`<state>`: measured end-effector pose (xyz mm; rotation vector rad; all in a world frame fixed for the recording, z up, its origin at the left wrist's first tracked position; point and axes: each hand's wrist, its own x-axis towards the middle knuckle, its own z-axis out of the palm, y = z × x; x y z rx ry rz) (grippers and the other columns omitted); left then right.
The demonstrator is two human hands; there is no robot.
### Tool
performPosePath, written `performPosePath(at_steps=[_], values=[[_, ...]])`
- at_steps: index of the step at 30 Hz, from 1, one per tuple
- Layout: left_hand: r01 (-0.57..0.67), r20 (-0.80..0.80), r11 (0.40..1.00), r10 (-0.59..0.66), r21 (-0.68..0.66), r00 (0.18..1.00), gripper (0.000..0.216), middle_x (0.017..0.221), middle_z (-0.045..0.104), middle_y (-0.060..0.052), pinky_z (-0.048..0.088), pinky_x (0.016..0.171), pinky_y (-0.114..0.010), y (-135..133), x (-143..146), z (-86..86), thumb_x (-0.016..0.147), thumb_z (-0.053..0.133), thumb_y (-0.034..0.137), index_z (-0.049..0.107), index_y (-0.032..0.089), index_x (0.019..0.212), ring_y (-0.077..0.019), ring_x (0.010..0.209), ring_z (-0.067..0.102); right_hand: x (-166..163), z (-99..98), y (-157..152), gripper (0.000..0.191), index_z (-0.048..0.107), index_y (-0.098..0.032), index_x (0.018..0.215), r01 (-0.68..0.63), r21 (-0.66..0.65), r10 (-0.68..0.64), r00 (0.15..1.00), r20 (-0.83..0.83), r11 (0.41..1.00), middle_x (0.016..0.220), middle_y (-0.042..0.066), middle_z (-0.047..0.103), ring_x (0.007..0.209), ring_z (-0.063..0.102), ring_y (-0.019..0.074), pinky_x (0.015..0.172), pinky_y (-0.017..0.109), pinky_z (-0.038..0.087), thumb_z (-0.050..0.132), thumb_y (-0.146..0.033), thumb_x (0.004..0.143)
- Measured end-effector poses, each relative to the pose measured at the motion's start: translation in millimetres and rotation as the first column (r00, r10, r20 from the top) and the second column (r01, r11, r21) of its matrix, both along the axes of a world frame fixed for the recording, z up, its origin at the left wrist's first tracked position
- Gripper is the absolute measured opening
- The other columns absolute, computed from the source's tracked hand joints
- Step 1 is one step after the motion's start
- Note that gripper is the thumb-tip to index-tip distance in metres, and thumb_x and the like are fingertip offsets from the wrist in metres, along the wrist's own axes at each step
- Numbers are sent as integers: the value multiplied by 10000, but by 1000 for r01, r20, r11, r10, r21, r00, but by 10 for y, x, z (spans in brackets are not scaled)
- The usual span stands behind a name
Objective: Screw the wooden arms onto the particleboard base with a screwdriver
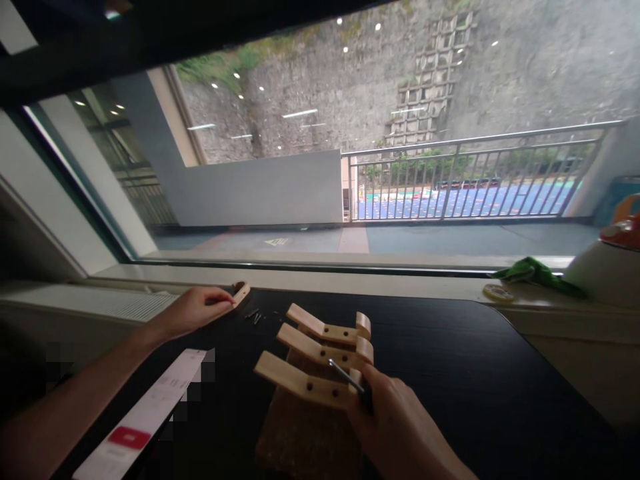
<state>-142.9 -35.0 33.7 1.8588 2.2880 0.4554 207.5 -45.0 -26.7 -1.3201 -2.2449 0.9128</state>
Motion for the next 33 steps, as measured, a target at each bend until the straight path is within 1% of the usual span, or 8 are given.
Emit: performPosePath(at_steps=[2, 5, 10, 14, 18, 29, 31, 33], values=[[-15, -67, 998, 11, -54, 998, 210, 800, 702, 5, 444, 684, -225, 162, -96, -71, 774, 515, 307, 693, 200, 804, -181, 797, 647, -2, -22, 13, 245, 599, -219, 865, 6, -4, -6, 1000, 15, 1000, 721, -1, 667, 649, 610, 167, 547, 226, 382, 380, -327, 843], [-41, -129, 991, 24, -128, 991, 127, 776, 684, 0, 440, 736, -230, 362, -103, -221, 773, 564, 240, 681, 197, 746, -168, 819, 639, -4, -17, 17, 253, 602, -217, 902, 5, -9, -5, 1000, 26, 1000, 744, 4, 676, 676, 620, 173, 563, 225, 390, 383, -330, 844], [-89, -178, 949, 35, -304, 983, 296, 1129, 569, -70, 499, 806, -388, 553, -45, -382, 862, 527, 317, 537, 166, 1116, -191, 964, 580, -5, 39, 4, 267, 607, -203, 861, -14, -3, 14, 998, 62, 1000, 711, 12, 667, 647, 611, 169, 544, 224, 379, 376, -338, 846], [-104, -208, 918, 24, -383, 978, 310, 1146, 560, -74, 499, 810, -392, 597, -67, -447, 863, 526, 312, 526, 168, 1137, -196, 973, 577, 7, -35, 10, 277, 604, -205, 866, -5, 21, 3, 998, 66, 1000, 708, 9, 662, 637, 602, 161, 537, 221, 374, 365, -345, 852], [-108, -242, 922, 16, -372, 970, 308, 1149, 559, -73, 497, 814, -390, 600, -90, -495, 861, 529, 310, 525, 174, 1138, -195, 981, 575, 17, -98, 15, 276, 605, -207, 876, 0, 33, -2, 999, 53, 999, 735, 11, 666, 658, 606, 164, 555, 223, 383, 367, -344, 849], [-119, -250, 943, 39, -312, 967, 302, 1147, 559, -73, 501, 809, -389, 566, -82, -487, 868, 517, 316, 525, 175, 1136, -187, 967, 578, 5, -42, 10, 283, 604, -209, 935, -8, 5, 8, 999, 37, 1000, 712, 3, 655, 637, 594, 157, 546, 225, 376, 365, -334, 848], [-133, -264, 955, 61, -264, 962, 270, 1083, 591, -68, 498, 794, -373, 551, -71, -435, 859, 530, 313, 557, 159, 1080, -181, 930, 590, 13, -37, 3, 270, 607, -208, 910, 0, 6, 0, 999, 33, 1000, 696, 2, 649, 629, 588, 156, 539, 227, 371, 373, -327, 843], [-141, -284, 971, 81, -195, 955, 178, 950, 640, -59, 477, 772, -324, 533, -66, -349, 827, 554, 281, 617, 152, 932, -182, 877, 605, 19, -20, -7, 260, 609, -207, 901, -5, 7, 5, 1000, 17, 1000, 701, 4, 650, 628, 586, 155, 537, 228, 369, 378, -309, 838]])
